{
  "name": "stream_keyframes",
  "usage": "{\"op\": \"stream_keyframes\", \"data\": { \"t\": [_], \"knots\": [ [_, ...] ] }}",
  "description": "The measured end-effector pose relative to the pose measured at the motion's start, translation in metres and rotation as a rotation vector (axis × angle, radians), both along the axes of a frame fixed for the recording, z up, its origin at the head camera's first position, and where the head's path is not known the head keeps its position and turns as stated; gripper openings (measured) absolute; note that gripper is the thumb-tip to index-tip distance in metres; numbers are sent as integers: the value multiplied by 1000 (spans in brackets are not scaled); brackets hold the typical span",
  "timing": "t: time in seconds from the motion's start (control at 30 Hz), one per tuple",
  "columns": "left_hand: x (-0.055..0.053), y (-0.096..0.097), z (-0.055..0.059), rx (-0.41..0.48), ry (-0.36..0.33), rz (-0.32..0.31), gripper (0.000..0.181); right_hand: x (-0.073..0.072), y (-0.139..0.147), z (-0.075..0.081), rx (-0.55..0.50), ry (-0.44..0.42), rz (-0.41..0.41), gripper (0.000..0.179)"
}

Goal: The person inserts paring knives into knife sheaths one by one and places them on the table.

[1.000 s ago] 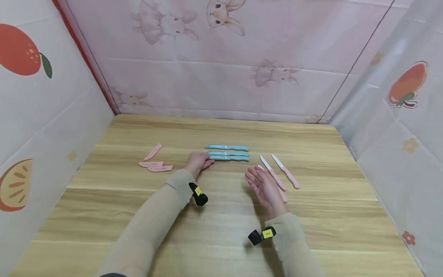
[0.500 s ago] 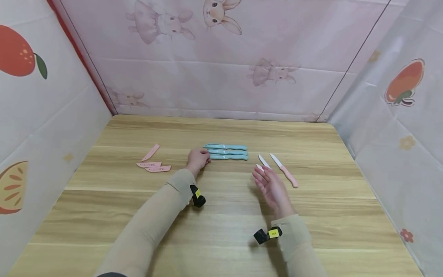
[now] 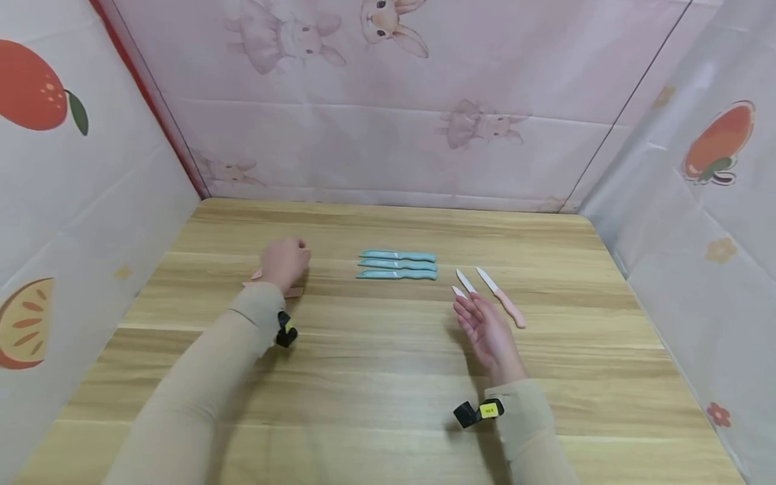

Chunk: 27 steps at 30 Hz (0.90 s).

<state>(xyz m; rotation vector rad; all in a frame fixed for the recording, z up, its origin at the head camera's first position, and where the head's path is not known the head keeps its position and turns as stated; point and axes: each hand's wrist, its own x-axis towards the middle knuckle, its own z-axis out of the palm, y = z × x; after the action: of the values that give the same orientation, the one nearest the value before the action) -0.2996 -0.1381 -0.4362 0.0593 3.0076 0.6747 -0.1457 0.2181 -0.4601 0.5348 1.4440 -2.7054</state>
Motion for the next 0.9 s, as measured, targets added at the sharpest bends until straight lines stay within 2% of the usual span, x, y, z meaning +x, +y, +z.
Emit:
{"op": "stream_keyframes", "data": {
  "t": [0.07, 0.17, 0.33, 0.43, 0.53, 0.6, 0.67, 0.77, 0.9],
  "knots": [
    [-3, -18, -1, -119, 11, 2, 29, 1, 5, 2, 13, 0, -2, 32],
    [-4, -39, -6, -214, -11, 27, 27, 2, 15, 8, 30, -3, 0, 26],
    [-2, -59, -16, -254, -53, 77, 41, 2, 41, 17, 90, -10, -63, 19],
    [-1, -65, -21, -250, -49, 97, 49, 0, 56, 21, 222, -29, -144, 16],
    [1, -66, -21, -228, -24, 98, 49, -3, 66, 22, 440, -78, -173, 28],
    [3, -65, -18, -190, -2, 92, 49, -4, 73, 22, 586, -109, -147, 38],
    [5, -60, -14, -103, 15, 80, 50, -5, 78, 21, 718, -139, -76, 45],
    [10, -46, -7, 108, 30, 53, 48, -5, 87, 17, 897, -168, 37, 47],
    [23, -23, 2, 444, 15, 53, 38, -7, 94, 12, 1060, -190, 136, 47]
  ]
}}
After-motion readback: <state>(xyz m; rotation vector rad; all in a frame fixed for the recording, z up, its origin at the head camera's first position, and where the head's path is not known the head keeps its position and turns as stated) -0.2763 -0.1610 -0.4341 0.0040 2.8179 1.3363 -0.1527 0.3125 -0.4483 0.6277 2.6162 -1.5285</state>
